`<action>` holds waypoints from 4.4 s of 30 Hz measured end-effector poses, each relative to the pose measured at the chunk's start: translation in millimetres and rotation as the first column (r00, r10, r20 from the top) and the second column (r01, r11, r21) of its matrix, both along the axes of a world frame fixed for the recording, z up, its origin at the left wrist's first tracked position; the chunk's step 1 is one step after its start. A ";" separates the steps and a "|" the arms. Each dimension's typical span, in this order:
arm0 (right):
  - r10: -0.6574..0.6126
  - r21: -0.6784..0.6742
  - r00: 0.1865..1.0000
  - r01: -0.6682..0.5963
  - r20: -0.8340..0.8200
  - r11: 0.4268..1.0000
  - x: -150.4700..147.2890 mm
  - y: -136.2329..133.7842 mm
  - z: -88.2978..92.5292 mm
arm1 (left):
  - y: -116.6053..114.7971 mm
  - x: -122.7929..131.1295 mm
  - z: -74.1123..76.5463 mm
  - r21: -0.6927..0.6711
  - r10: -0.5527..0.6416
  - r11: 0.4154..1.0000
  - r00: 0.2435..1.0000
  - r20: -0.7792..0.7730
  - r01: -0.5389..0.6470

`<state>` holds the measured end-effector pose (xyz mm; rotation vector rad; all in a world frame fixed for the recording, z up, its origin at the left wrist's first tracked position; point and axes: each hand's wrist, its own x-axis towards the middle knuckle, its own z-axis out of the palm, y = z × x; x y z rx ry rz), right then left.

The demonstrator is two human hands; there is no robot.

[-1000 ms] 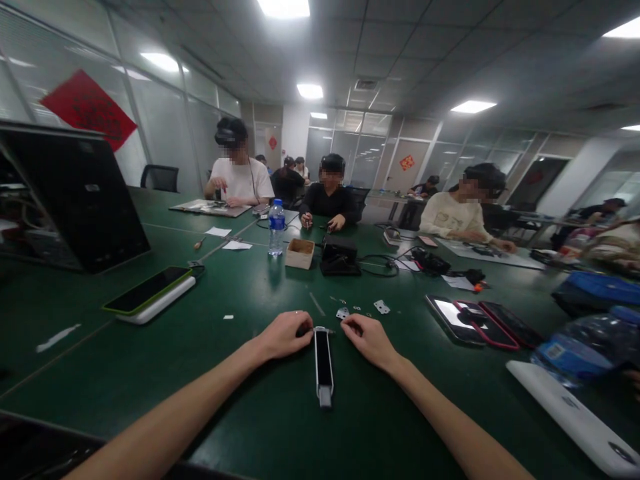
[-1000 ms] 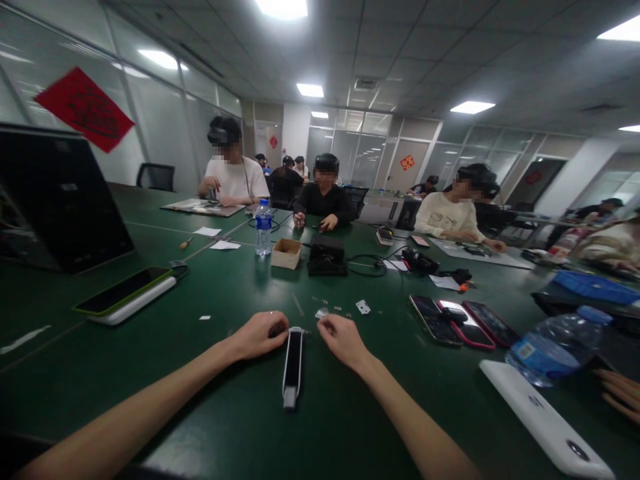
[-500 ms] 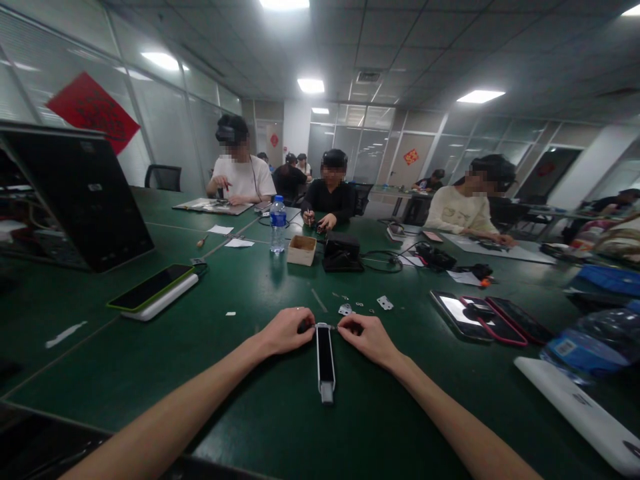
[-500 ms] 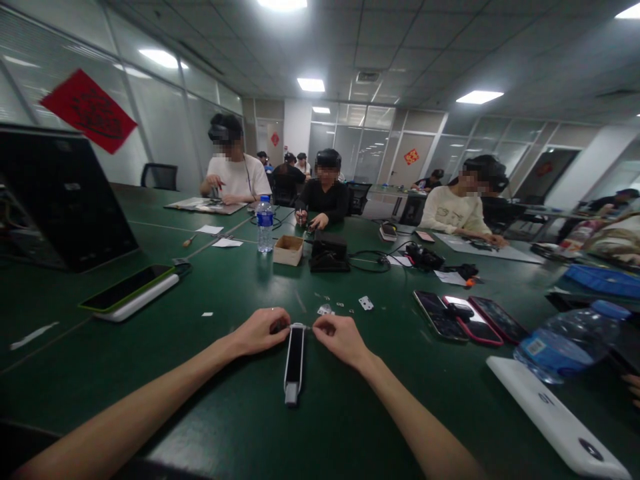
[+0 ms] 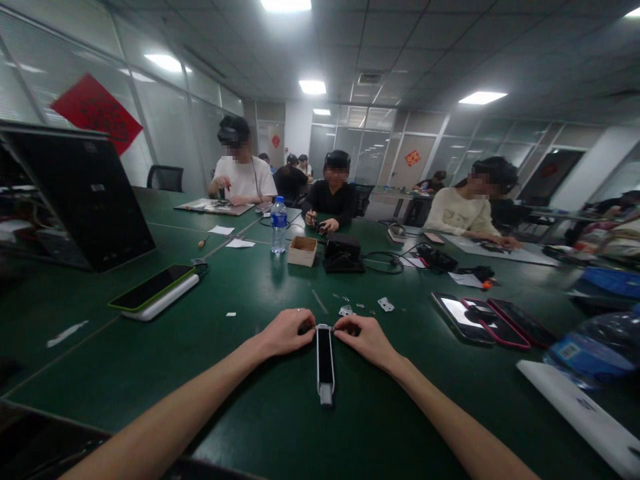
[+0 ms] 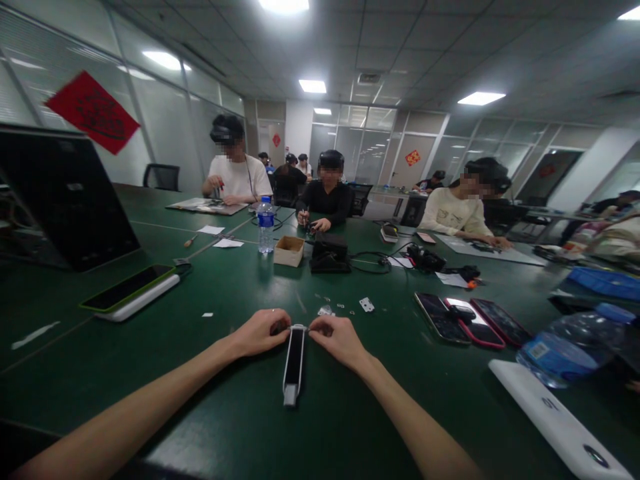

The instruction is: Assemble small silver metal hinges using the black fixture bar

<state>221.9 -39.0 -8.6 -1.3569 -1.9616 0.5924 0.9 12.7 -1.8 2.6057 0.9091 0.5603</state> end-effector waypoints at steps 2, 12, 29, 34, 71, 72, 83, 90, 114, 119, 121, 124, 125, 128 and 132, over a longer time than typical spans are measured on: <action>0.010 0.000 1.000 -0.010 0.005 1.000 -1.3 0.4 -0.2 | 0.3 -0.2 -0.9 -0.001 0.001 1.000 1.000 0.002 -0.001; 0.006 0.017 0.998 -0.007 0.061 1.000 -4.3 -0.1 3.8 | 0.6 -0.3 -1.2 0.004 -0.017 1.000 1.000 0.016 0.017; 0.017 0.015 0.996 -0.018 0.083 1.000 -5.6 0.7 3.7 | -0.5 0.6 1.4 0.002 -0.011 1.000 1.000 0.004 0.011; 0.029 0.028 0.996 -0.032 0.089 0.999 -5.0 0.8 4.1 | -1.2 0.7 4.2 -0.005 -0.011 1.000 1.000 0.003 0.011; -0.145 0.087 0.735 0.116 0.663 0.989 19.8 73.9 20.5 | 13.5 -12.0 4.3 0.054 0.027 0.998 0.994 0.109 -0.033; -0.147 0.108 0.764 0.101 0.628 0.989 13.7 68.0 21.8 | 14.2 -11.1 3.8 0.025 0.056 0.998 0.987 0.149 -0.060; 0.113 0.196 0.990 -0.128 0.086 0.972 -41.8 25.4 38.7 | 9.4 -1.7 6.4 -0.503 0.154 0.846 0.824 0.545 0.175; 0.029 0.230 0.998 -0.014 -0.063 0.973 -46.0 23.4 28.1 | 9.7 -3.4 3.7 -0.608 0.233 0.761 0.779 0.582 0.226; 0.045 0.142 0.968 -0.082 0.248 0.987 7.7 -4.2 -1.7 | 13.2 -13.4 7.5 -0.268 0.026 0.963 0.989 0.144 0.014; 0.056 0.200 0.955 -0.118 0.291 0.973 5.2 -4.7 -4.0 | 8.8 -9.1 10.1 -0.295 0.044 0.956 0.989 0.138 -0.001; 0.056 0.214 0.954 -0.123 0.295 0.969 4.7 -4.7 -5.4 | 7.8 -8.4 10.9 -0.299 0.053 0.954 0.989 0.139 -0.010; 0.057 0.220 0.951 -0.129 0.305 0.967 4.1 -4.9 -5.3 | 8.0 -8.7 10.8 -0.297 0.052 0.955 0.990 0.135 -0.010; 0.056 0.220 0.950 -0.128 0.308 0.967 3.9 -5.1 -4.8 | 8.3 -8.9 10.6 -0.296 0.050 0.955 0.990 0.133 -0.008; 0.048 0.223 0.951 -0.120 0.305 0.967 3.2 -5.9 -3.0 | 8.4 -8.9 10.0 -0.294 0.047 0.956 0.990 0.133 -0.006; 0.047 0.228 0.953 -0.119 0.300 0.966 2.9 -6.4 -2.7 | 6.2 -6.8 9.9 -0.302 0.056 0.953 0.989 0.139 -0.012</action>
